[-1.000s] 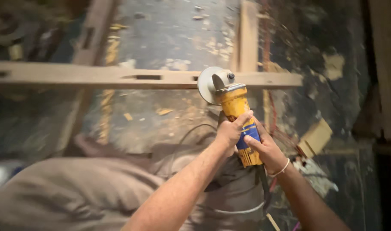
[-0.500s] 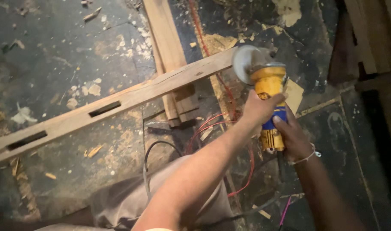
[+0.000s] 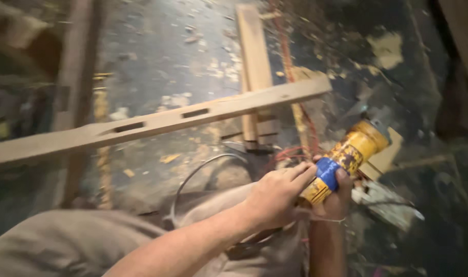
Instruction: The person sands wooden beams using a power sander, moving the tool along the length of multiple beams laid out on the floor.
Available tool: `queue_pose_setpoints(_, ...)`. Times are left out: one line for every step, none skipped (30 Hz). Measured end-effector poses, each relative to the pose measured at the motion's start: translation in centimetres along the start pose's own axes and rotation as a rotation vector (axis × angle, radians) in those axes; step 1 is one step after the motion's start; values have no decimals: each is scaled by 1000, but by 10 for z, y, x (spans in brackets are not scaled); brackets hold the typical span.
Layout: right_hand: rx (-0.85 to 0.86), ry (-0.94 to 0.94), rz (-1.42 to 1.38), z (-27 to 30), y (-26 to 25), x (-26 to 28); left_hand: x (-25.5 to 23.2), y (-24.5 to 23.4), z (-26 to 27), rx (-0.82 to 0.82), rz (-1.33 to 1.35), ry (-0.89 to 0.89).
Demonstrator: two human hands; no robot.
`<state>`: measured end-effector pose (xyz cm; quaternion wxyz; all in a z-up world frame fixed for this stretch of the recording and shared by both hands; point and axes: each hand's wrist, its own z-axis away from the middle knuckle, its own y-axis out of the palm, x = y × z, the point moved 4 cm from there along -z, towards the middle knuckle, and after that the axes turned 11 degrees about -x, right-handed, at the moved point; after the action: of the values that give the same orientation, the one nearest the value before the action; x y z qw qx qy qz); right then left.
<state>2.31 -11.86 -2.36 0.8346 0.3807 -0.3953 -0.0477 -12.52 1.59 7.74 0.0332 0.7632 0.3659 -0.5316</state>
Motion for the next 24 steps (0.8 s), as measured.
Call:
queue_pose_setpoints(75,-18,-15,5,18,-15,-2,-19,12,-22,-31,0)
queue_pose_setpoints(149,-36,-33,10,35,-27,-2,-35,23,-28,-98,16)
queue_pose_setpoints(177,-18,-39,14,47,-41,-1,-49,36,-29,-164,30)
queue_pose_setpoints(242,9,-91,17,59,-55,1,-60,47,-46,-192,27)
queue_pose_setpoints(288,35,-137,25,65,-65,-3,-70,59,-74,-212,73)
queue_pose_setpoints(296,51,-137,29,69,-75,-6,-79,69,-100,-232,119)
queue_pose_setpoints(311,59,-191,32,71,-80,-7,-87,78,-110,-240,114)
queue_pose_setpoints(325,68,-244,32,72,-86,-7,-97,87,-92,-240,99)
queue_pose_setpoints(327,78,-234,33,68,-87,-3,-106,94,-76,-232,81)
queue_pose_setpoints(365,124,-251,33,65,-88,15,-119,98,-29,-349,-67)
queue_pose_setpoints(405,167,-268,30,63,-89,39,-139,101,18,-464,-213)
queue_pose_setpoints(409,176,-256,21,59,-89,49,-173,96,-279,-515,106)
queue_pose_setpoints(432,214,-319,17,55,-90,73,-207,100,-248,-675,139)
queue_pose_setpoints(455,251,-382,14,50,-91,106,-228,98,-72,-913,-102)
queue_pose_setpoints(452,235,-377,9,47,-91,125,-260,97,-109,-1019,-31)
queue_pose_setpoints(427,286,-409,4,45,-92,145,-282,103,-119,-1072,-183)
queue_pose_setpoints(402,338,-442,0,44,-92,152,-296,108,-265,-1205,-34)
queue_pose_setpoints(401,323,-439,-2,45,-90,160,-303,111,-419,-1330,116)
queue_pose_setpoints(398,308,-439,-1,46,-92,173,-302,117,-415,-1319,119)
queue_pose_setpoints(395,292,-439,-1,47,-92,190,-301,121,-362,-1280,-43)
queue_pose_setpoints(387,283,-439,-2,50,-91,206,-300,124,-307,-1237,-202)
queue_pose_setpoints(400,279,-423,-3,53,-90,213,-299,123,-301,-1228,-197)
queue_pose_setpoints(407,284,-402,0,54,-89,222,-295,130,-220,-1239,-342)
queue_pose_setpoints(394,285,-396,5,52,-88,229,-292,138,-134,-1246,-485)
